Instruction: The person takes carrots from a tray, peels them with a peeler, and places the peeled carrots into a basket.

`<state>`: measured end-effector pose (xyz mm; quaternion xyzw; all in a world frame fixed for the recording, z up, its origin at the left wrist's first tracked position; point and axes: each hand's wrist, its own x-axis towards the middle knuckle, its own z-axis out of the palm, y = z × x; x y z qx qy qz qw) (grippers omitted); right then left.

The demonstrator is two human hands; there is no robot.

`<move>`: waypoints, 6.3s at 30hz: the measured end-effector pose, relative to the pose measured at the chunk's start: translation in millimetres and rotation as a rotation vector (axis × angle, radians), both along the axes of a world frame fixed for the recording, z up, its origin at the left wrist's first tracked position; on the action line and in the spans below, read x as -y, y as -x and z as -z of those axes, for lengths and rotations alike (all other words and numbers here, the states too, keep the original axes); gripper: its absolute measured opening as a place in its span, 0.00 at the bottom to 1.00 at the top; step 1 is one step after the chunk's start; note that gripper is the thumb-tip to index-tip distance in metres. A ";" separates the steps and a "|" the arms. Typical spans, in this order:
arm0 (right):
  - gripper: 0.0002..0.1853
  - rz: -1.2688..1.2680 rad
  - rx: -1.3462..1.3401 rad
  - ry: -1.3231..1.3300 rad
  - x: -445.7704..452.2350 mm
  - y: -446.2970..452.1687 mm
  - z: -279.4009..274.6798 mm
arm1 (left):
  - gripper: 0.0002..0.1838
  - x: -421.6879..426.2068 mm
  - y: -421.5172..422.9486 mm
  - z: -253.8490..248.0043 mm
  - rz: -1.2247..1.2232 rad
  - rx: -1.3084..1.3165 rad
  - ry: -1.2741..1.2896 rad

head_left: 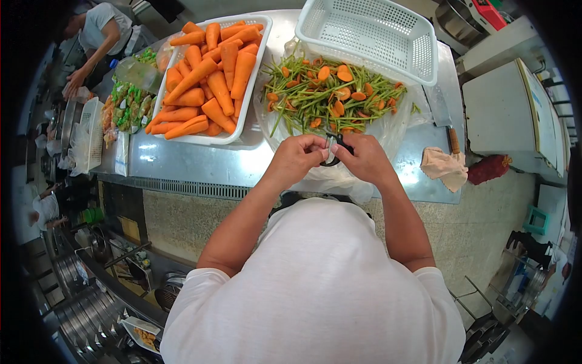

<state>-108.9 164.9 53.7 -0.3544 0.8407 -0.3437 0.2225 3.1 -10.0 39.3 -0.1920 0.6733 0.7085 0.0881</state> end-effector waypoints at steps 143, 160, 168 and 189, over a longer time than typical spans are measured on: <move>0.16 0.293 0.514 0.847 27.3 -34.4 91.2 | 0.18 -22.9 1.9 10.1 -0.008 -0.137 -0.471; 0.20 0.244 0.657 0.835 26.6 -28.0 92.0 | 0.16 -12.3 6.5 7.6 0.013 -0.114 -0.462; 0.25 0.085 0.540 0.930 15.6 -11.6 87.1 | 0.15 -11.2 4.0 7.6 0.120 -0.070 -0.307; 0.16 0.206 0.516 0.930 25.0 -22.7 87.4 | 0.16 -20.4 3.8 12.2 0.061 -0.143 -0.262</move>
